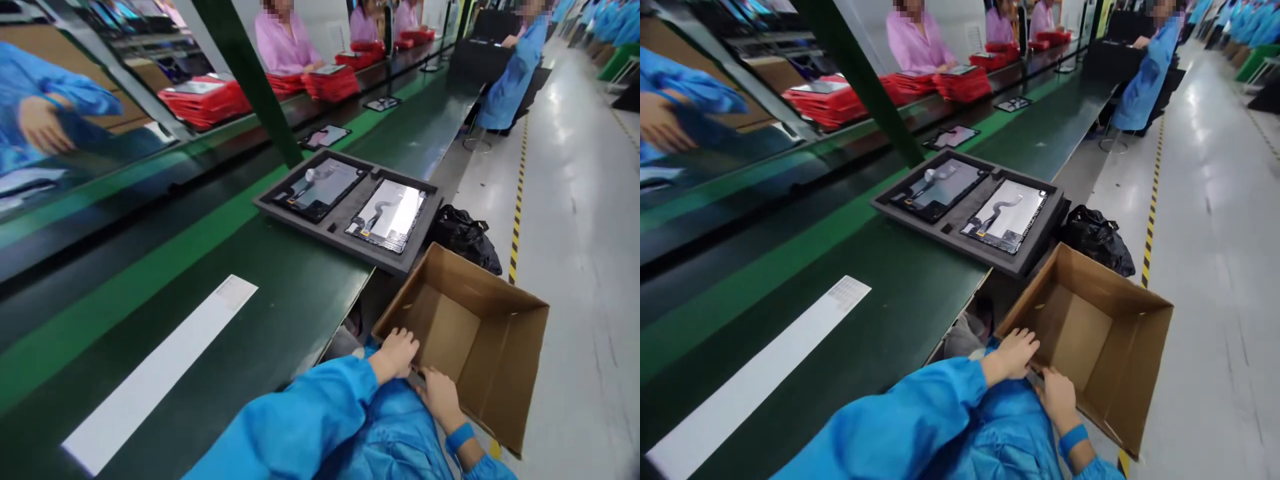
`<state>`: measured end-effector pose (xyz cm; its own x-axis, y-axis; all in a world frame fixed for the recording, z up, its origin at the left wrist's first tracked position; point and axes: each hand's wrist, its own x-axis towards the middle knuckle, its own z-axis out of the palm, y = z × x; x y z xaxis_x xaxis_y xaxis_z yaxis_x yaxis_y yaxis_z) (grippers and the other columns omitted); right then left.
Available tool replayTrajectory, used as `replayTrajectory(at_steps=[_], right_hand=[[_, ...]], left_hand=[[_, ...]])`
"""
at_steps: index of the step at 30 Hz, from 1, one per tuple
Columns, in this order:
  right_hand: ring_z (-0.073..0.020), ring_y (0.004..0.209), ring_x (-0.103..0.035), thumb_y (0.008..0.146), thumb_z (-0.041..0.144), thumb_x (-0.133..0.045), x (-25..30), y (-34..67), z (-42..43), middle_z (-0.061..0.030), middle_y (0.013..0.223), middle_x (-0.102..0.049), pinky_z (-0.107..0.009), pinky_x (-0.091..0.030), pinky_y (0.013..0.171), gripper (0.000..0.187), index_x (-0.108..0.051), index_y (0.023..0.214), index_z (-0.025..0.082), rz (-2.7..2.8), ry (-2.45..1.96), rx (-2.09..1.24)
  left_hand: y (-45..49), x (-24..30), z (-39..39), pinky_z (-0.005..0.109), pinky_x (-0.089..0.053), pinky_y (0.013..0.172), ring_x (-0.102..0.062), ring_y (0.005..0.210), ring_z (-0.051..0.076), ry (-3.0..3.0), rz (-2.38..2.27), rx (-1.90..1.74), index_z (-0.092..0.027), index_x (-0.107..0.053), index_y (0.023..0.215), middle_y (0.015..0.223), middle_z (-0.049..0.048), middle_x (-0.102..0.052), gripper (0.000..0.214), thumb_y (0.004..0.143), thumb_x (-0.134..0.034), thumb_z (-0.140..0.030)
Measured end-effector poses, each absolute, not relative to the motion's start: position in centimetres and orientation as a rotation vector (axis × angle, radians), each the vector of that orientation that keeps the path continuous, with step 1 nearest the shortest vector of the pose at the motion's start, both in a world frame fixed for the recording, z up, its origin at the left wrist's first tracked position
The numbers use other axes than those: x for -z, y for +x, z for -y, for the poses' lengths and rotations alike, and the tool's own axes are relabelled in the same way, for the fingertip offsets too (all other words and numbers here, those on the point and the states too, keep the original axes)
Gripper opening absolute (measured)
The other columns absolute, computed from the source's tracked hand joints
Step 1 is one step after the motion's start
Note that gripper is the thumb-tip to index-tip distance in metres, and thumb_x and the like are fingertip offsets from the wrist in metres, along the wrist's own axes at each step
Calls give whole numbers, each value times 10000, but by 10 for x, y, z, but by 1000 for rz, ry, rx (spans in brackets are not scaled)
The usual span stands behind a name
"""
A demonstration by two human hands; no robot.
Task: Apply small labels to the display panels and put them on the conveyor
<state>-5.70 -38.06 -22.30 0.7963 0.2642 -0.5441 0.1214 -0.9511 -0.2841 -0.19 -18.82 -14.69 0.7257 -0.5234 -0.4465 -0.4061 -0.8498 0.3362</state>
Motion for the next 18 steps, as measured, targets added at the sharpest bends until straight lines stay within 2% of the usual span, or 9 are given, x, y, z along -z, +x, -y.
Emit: replayTrajectory(at_steps=[2, 5, 9, 13, 15, 16, 18], right_hand=[[-265, 1052, -749, 997, 173, -661, 230, -65, 375, -115, 1183, -756, -387, -555, 948, 216, -740, 1198, 168, 369, -2753, -970], [-246, 1036, -749, 1058, 163, -608, 237, -70, 368, -105, 1173, -762, -428, -575, 954, 192, -727, 1208, 147, 424, -2764, -1045], [-257, 1050, -753, 1060, 184, -620, 239, -61, 384, -93, 1129, -780, -451, -576, 966, 178, -743, 1184, 153, 376, -2844, -1023], [-267, 1054, -763, 1021, 115, -620, 217, -58, 440, -114, 1049, -796, -409, -571, 960, 195, -790, 1093, 178, 208, -2938, -936], [-248, 1014, -760, 1016, 225, -705, 199, -65, 470, -80, 1053, -788, -431, -595, 945, 122, -777, 1105, 185, 79, -2953, -877], [-251, 999, -756, 997, 317, -752, 191, -70, 483, -79, 1089, -776, -429, -618, 889, 169, -768, 1120, 203, -16, -2964, -819], [-315, 1067, -743, 886, 422, -860, 180, -78, 499, -80, 1200, -742, -383, -624, 691, 232, -779, 1091, 350, -191, -2966, -657]], left_hand=[[-4, 180, 193, 556, -489, 1092, -612, 1257, 315, 2760, 648, 943, -146, -669, 1247, 1329, 130, -655, 400, 948, -752, -398], [-23, 213, 179, 515, -536, 1040, -664, 1157, 264, 2788, 565, 1024, -159, -688, 1202, 1251, 96, -689, 335, 1009, -689, -433], [-28, 234, 177, 513, -530, 1048, -674, 1135, 254, 2807, 596, 892, -153, -700, 1152, 1192, 84, -708, 286, 1022, -676, -407], [-18, 235, 229, 527, -498, 1088, -676, 1135, 249, 2736, 823, 699, -153, -716, 1082, 1118, 65, -727, 193, 1025, -673, -332], [-23, 229, 267, 534, -500, 1095, -688, 1120, 244, 2689, 943, 635, -148, -721, 1081, 1093, 60, -735, 158, 1029, -664, -287], [-28, 225, 284, 530, -517, 1082, -692, 1117, 243, 2666, 992, 613, -146, -719, 1101, 1110, 63, -734, 170, 1028, -670, -292], [-39, 219, 311, 489, -564, 1025, -692, 1119, 242, 2618, 1064, 557, -181, -711, 1164, 1199, 77, -721, 211, 1019, -694, -333]])
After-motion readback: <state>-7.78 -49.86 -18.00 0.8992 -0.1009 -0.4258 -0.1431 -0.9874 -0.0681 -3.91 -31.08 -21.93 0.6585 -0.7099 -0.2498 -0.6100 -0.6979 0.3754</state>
